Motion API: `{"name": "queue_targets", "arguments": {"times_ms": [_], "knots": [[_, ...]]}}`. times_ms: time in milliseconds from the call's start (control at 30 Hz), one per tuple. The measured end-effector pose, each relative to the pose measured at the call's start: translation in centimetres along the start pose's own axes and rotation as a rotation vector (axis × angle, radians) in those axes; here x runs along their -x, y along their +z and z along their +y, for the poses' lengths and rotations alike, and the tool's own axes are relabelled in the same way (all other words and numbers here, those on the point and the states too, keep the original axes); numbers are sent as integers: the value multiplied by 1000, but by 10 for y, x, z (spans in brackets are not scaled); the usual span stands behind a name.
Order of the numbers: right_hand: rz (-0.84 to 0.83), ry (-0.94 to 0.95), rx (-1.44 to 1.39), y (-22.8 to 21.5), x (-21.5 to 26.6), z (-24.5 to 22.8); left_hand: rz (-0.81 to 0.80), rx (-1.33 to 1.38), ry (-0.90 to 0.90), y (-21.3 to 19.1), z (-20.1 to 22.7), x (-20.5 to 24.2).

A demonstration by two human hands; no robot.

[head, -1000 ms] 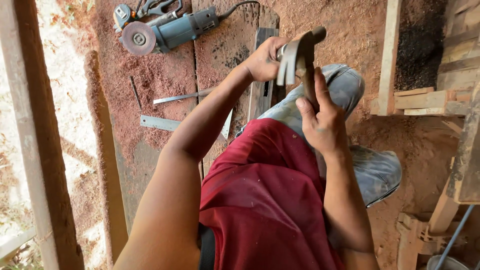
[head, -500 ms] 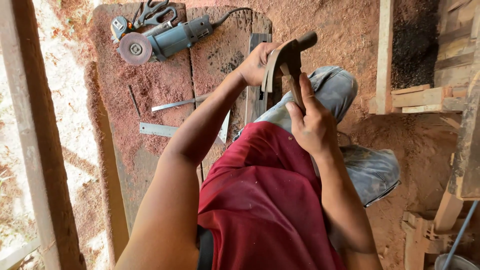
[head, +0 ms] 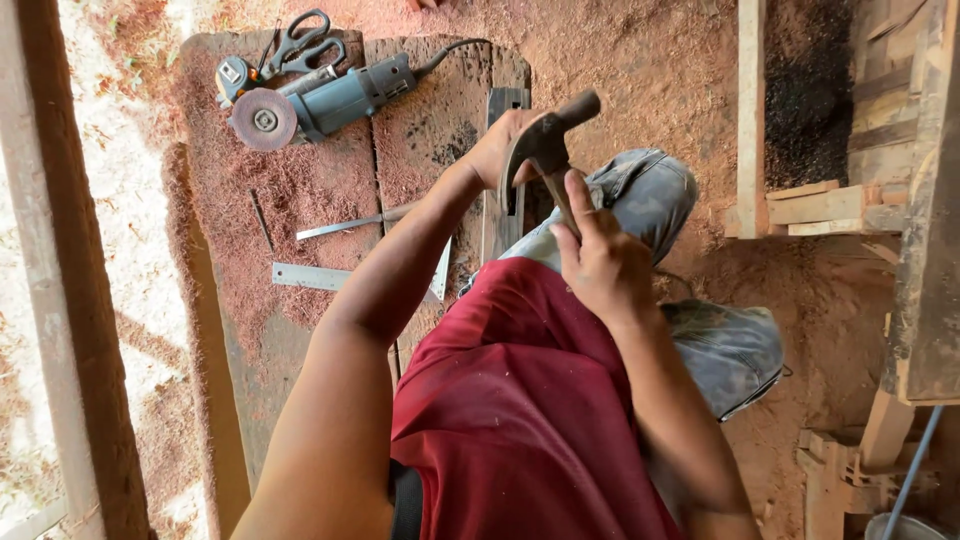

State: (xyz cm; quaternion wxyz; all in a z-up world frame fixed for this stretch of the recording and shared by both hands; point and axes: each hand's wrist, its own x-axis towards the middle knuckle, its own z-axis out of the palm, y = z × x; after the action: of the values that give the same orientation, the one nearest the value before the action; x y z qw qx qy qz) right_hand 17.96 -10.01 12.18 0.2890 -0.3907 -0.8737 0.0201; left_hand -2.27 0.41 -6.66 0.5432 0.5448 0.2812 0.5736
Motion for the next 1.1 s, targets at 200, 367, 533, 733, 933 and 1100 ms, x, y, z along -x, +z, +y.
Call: {"name": "queue_targets", "arguments": {"times_ms": [200, 367, 533, 733, 933, 1100], "knots": [[31, 58, -190, -42, -20, -4, 84, -81, -20, 3, 0, -2], [427, -9, -729, -72, -17, 6, 95, -185, -25, 7, 18, -1], [6, 49, -215, 23, 10, 21, 119, -76, -56, 7, 23, -2], [-156, 484, -380, 3, 12, 33, 118, -391, -56, 38, 38, 10], [-69, 680, -469, 31, 17, 74, -105, -602, 167, 64, 42, 24], [4, 841, -703, 46, 26, 94, -91, -511, 101, 39, 39, -19]]}}
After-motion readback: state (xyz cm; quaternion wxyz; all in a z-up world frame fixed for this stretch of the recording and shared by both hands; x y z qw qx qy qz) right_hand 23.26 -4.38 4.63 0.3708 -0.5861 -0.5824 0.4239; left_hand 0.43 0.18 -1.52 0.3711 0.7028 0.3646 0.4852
